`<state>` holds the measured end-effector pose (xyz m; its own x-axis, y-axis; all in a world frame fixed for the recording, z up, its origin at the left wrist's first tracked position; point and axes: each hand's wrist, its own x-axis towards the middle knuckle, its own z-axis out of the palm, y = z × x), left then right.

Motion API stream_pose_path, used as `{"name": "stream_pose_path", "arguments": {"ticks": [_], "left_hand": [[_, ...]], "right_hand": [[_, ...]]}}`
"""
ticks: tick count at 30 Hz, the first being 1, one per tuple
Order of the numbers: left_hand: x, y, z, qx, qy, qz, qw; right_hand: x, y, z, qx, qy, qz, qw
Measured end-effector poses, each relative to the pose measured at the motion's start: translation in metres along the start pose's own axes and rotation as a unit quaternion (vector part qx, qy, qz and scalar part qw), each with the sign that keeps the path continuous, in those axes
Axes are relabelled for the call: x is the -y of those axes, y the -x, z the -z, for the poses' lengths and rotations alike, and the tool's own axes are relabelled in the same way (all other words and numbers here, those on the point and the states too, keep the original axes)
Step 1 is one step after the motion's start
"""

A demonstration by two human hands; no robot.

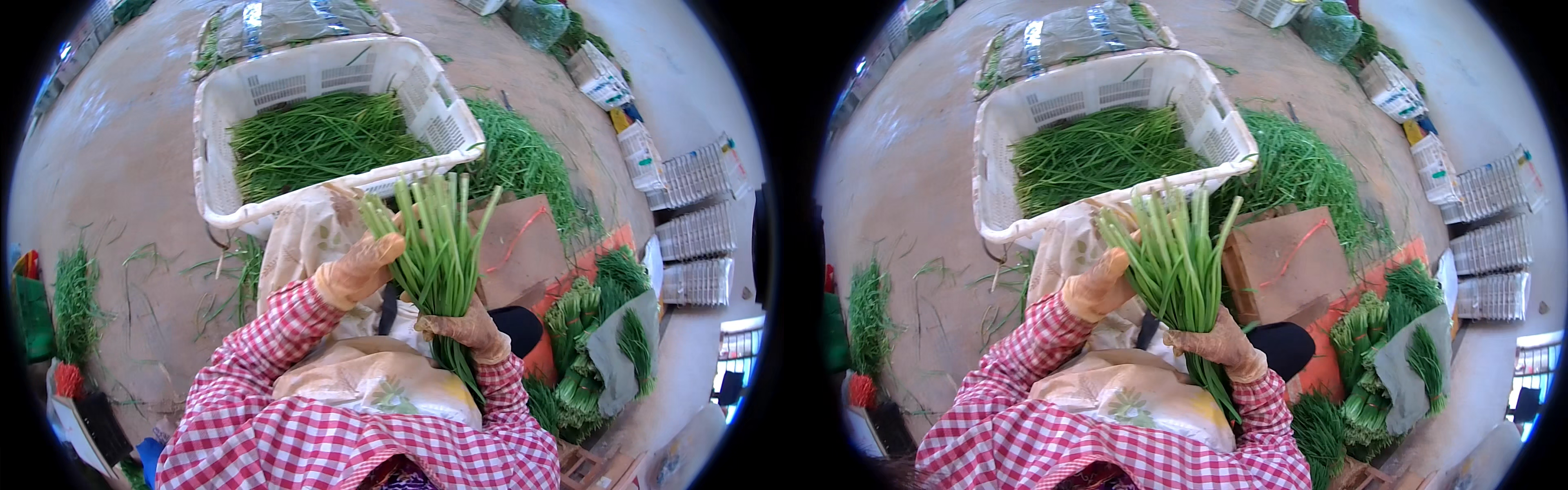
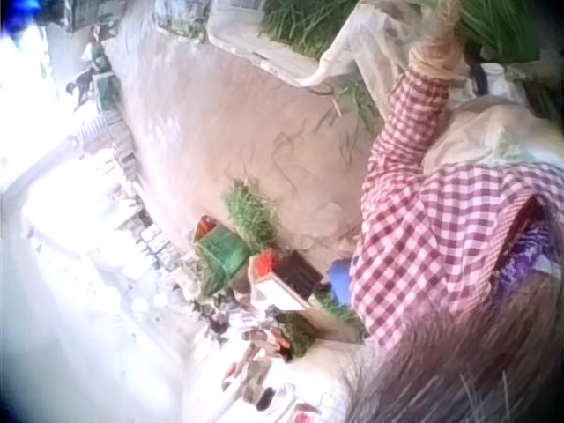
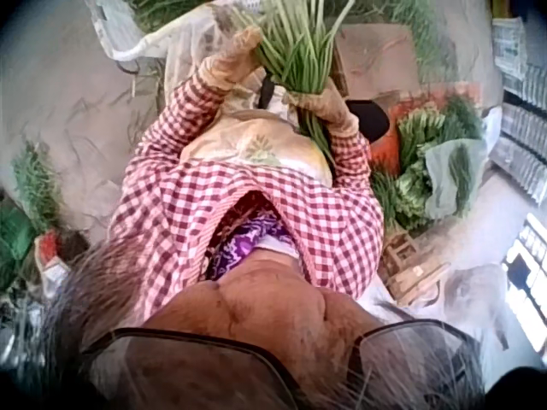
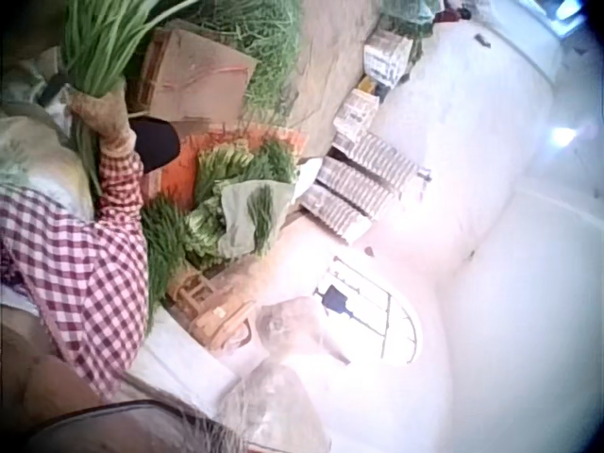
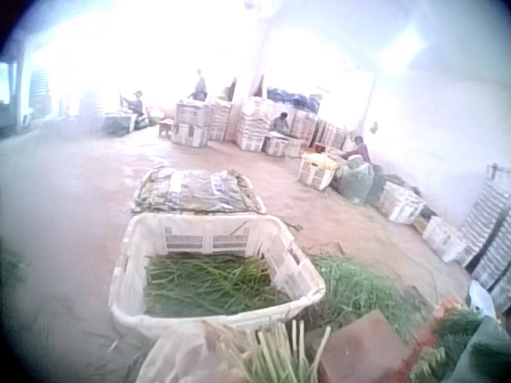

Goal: The person sorts and bundles green onions, removing debris and tying them with red strings.

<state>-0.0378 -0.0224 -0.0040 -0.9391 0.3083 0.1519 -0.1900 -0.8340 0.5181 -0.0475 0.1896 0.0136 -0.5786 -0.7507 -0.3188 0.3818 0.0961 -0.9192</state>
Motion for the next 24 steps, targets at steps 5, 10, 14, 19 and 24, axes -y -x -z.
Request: {"name": "stream_pose_path", "arguments": {"ticks": [5, 10, 14, 19, 24], "left_hand": [[-0.004, -0.024, 0.003, 0.056, 0.051, -0.042, 0.996], [-0.016, -0.024, -0.001, 0.011, -0.041, 0.037, 0.998], [-0.014, -0.037, -0.009, -0.013, -0.179, 0.023, 0.984], [-0.002, -0.067, -0.037, 0.083, -0.191, 0.124, 0.97], [0.047, -0.065, 0.022, -0.086, -0.06, -0.049, 0.993]], "right_hand": [[-0.005, -0.023, -0.013, 0.093, 0.043, -0.001, 0.995], [0.015, -0.037, 0.011, 0.223, -0.116, -0.094, 0.963], [0.096, -0.02, 0.067, 0.068, 0.197, -0.02, 0.978], [0.171, -0.051, 0.068, 0.034, 0.514, 0.232, 0.825], [0.113, -0.095, 0.046, 0.162, 0.686, 0.389, 0.594]]}}
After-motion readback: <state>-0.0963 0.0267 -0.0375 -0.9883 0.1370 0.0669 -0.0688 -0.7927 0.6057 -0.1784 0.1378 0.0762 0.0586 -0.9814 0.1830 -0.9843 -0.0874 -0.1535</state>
